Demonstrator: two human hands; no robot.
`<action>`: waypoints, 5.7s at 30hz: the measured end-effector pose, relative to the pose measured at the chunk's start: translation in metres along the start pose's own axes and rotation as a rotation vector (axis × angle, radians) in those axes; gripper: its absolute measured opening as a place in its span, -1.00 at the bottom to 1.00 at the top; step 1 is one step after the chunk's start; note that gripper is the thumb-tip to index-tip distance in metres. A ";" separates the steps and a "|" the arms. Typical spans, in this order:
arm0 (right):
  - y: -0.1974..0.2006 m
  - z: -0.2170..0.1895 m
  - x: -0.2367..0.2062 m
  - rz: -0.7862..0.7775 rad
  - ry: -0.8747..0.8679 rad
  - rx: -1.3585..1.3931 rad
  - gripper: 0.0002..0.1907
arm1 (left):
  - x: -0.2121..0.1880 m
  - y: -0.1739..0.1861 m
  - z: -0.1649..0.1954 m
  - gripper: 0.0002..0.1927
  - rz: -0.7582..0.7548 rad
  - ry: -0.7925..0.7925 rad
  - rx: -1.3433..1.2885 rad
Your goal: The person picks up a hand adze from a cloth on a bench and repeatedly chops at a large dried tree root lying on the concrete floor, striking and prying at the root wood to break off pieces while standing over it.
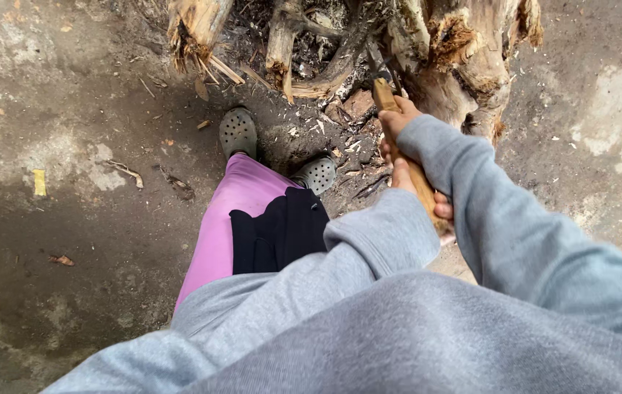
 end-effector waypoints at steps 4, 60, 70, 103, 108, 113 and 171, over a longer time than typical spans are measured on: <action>0.008 -0.003 -0.004 0.123 -0.058 0.208 -0.39 | 0.008 -0.003 0.007 -0.31 -0.024 -0.149 0.041; -0.013 0.006 -0.031 -0.108 -0.211 0.029 -0.42 | 0.008 0.019 -0.005 -0.48 0.209 -0.254 0.050; -0.032 0.031 -0.036 0.063 -0.333 0.641 -0.52 | -0.026 0.078 -0.001 -0.55 0.382 -0.409 0.549; -0.156 0.027 0.026 0.283 -0.071 0.807 -0.58 | -0.090 0.178 0.135 -0.53 0.652 -1.070 1.786; -0.158 0.009 0.015 0.208 -0.257 0.986 -0.60 | -0.111 0.158 0.149 -0.36 0.677 -0.582 1.769; -0.179 0.005 -0.028 0.158 -0.372 1.064 -0.57 | -0.153 0.156 0.121 -0.52 0.558 -0.424 1.097; -0.017 -0.027 -0.026 0.147 -0.277 0.378 -0.43 | -0.034 -0.004 0.045 -0.12 0.478 -0.276 1.361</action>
Point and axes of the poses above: each hand's wrist, its own x-axis towards the middle knuckle, its own y-axis out of the back of the hand, z = x × y, the point moved 3 cm from there along x, towards the middle knuckle, and after that the axes turned 2 degrees about z, right-handed, at the moved point
